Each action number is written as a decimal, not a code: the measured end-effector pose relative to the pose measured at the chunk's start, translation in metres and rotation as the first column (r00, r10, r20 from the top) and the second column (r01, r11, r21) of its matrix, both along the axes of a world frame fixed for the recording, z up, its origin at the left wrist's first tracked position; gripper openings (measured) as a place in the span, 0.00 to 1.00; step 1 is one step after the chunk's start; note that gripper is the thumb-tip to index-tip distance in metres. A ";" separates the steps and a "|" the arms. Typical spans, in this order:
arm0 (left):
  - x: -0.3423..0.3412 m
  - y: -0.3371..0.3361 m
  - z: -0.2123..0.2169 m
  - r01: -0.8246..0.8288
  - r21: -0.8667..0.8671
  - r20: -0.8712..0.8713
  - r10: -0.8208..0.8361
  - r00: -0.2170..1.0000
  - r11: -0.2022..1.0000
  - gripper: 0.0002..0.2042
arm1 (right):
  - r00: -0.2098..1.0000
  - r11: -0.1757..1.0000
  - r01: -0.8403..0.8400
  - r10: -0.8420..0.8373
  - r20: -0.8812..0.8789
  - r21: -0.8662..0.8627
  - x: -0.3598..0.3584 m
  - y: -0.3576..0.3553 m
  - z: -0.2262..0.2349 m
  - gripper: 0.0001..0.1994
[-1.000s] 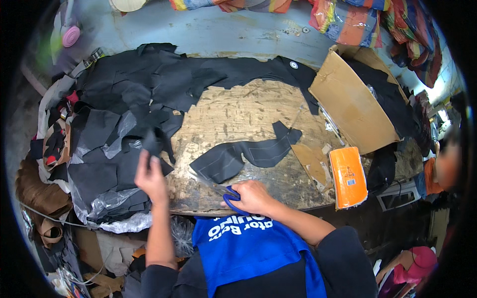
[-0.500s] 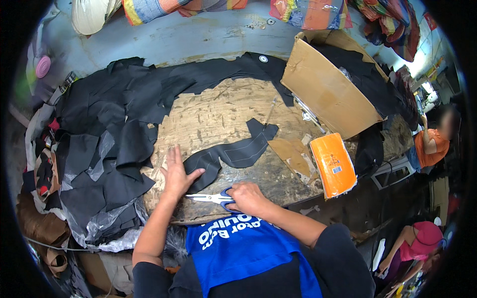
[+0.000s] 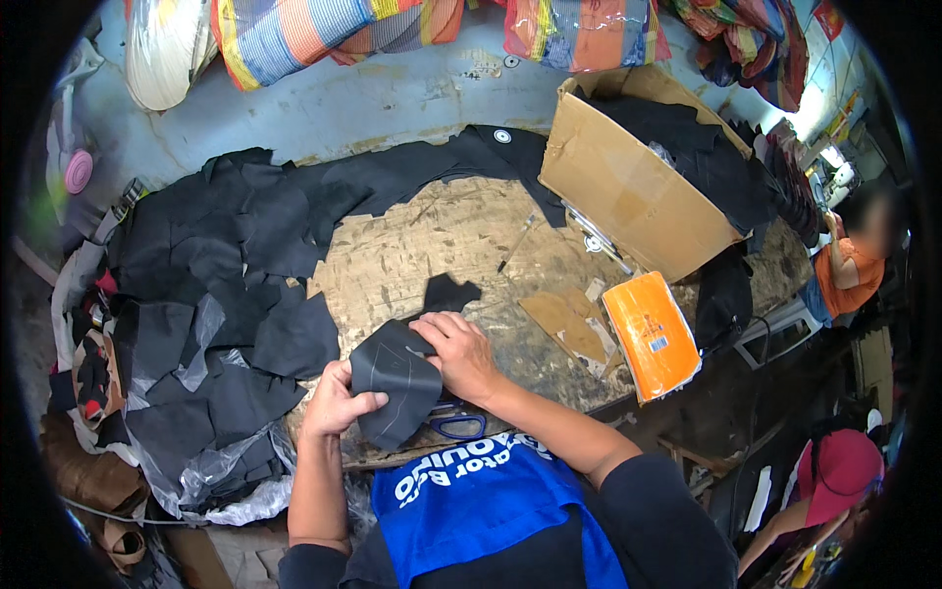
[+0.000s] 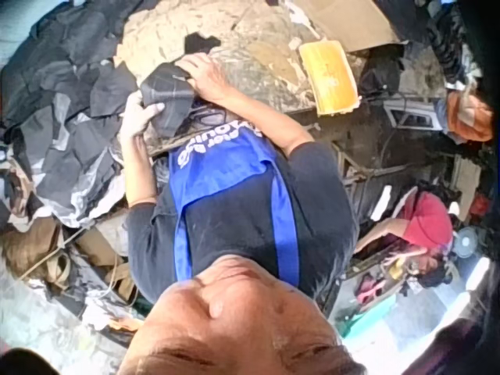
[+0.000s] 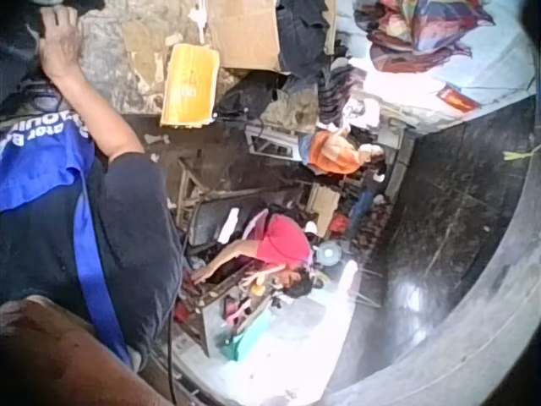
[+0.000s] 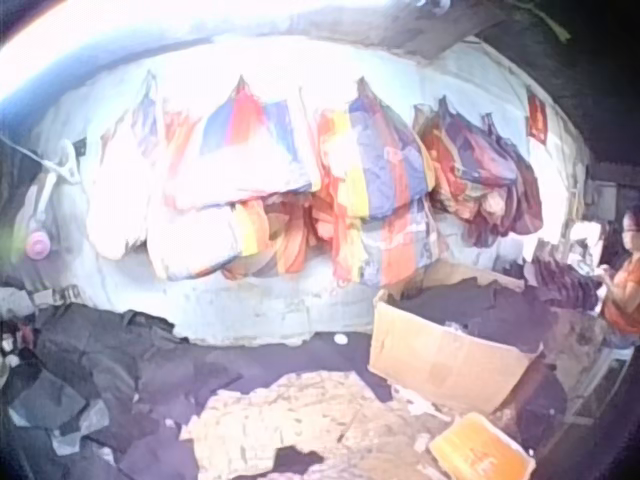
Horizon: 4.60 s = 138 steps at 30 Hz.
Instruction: The person marks black fabric with a pen and ruler, then cuts along the marked lines using scissors. The cut pieces are placed into a cardboard box. The person also handles a colorful woven bag and a small plastic bag containing wooden sticks.
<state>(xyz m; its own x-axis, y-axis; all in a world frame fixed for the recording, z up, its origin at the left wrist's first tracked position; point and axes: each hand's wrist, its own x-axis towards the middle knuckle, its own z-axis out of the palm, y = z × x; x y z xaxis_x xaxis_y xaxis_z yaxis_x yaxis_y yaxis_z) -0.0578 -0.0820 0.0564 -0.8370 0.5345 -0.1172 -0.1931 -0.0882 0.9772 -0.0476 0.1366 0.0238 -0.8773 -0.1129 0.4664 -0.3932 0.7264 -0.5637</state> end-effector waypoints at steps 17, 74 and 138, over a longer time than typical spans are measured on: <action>0.025 0.052 -0.093 -0.223 -0.561 -0.715 -0.330 0.616 0.797 0.18 | 0.906 0.955 -0.232 0.281 0.316 -0.185 -0.001 0.067 -0.014 0.23; -0.113 0.098 -0.080 -0.121 0.481 0.423 -0.108 0.900 0.868 0.51 | 0.741 0.667 -0.667 0.546 0.391 0.331 -0.022 0.081 0.124 0.10; 0.020 0.072 -0.008 -0.152 0.246 0.355 0.057 0.933 0.957 0.24 | 0.984 0.992 -0.006 -0.016 -0.177 -0.123 -0.062 0.253 0.300 0.12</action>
